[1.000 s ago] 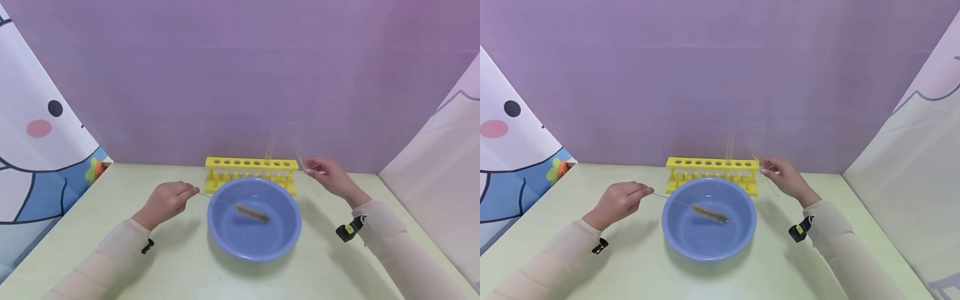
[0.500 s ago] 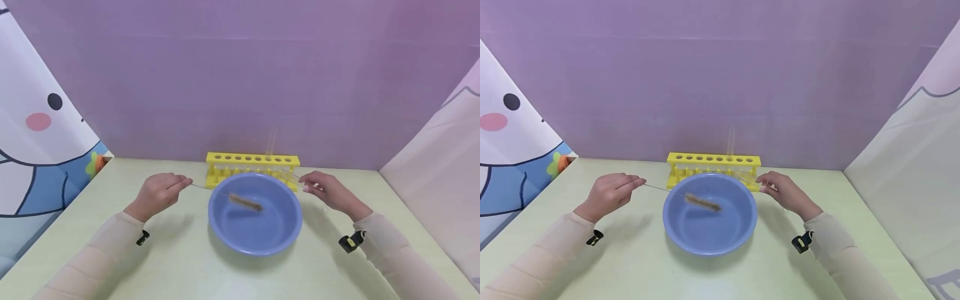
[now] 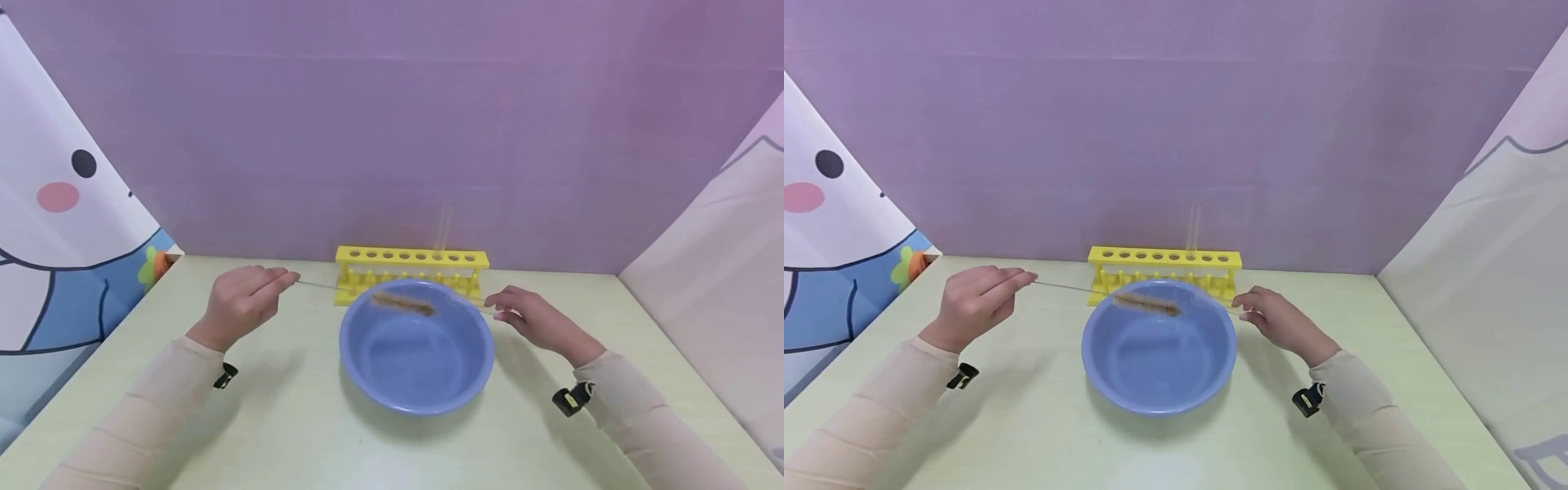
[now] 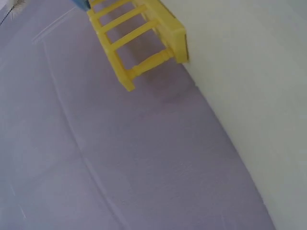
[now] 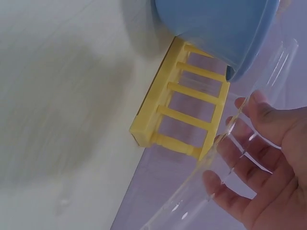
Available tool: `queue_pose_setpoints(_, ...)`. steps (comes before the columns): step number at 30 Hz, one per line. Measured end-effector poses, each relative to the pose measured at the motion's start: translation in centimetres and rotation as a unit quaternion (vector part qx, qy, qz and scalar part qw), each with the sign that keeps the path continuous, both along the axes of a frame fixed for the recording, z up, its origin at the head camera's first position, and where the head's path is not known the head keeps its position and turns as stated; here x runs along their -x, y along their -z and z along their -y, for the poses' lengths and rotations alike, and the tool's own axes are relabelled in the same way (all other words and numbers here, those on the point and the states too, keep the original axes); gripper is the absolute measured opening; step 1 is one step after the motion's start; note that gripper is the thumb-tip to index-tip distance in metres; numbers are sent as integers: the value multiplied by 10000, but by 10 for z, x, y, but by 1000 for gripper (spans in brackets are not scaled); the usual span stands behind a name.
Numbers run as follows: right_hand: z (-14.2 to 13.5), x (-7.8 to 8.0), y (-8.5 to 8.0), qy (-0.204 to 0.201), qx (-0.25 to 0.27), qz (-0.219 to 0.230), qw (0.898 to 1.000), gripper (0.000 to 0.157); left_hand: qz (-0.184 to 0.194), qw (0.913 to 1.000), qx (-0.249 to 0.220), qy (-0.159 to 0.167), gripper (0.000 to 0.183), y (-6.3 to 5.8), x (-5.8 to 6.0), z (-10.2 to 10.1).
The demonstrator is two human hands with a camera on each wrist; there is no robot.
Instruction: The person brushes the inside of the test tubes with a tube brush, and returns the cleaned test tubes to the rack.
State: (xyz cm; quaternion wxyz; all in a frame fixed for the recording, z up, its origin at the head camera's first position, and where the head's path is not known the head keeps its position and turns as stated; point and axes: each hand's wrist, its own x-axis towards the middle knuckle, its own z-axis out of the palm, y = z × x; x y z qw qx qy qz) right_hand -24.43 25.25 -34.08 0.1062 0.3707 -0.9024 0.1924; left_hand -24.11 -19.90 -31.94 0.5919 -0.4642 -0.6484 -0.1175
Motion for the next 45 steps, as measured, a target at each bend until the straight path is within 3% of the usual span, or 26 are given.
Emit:
queue_pose_setpoints(10,6,-1,-5,-27,-213,66,9997,25,15,9998,-183,-106,29,-6,-3,3)
queue_pose_setpoints(23,13,-1,-4,-190,10,174,9997,25,31,9993,-344,-135,29,-11,-3,3)
queue_pose_setpoints(34,18,0,-13,-277,87,434,9986,28,63,9963,-853,-29,28,-15,-4,1)
queue_pose_setpoints(45,17,4,-18,-535,129,502,9972,26,65,9931,-1171,39,29,-8,-1,-2)
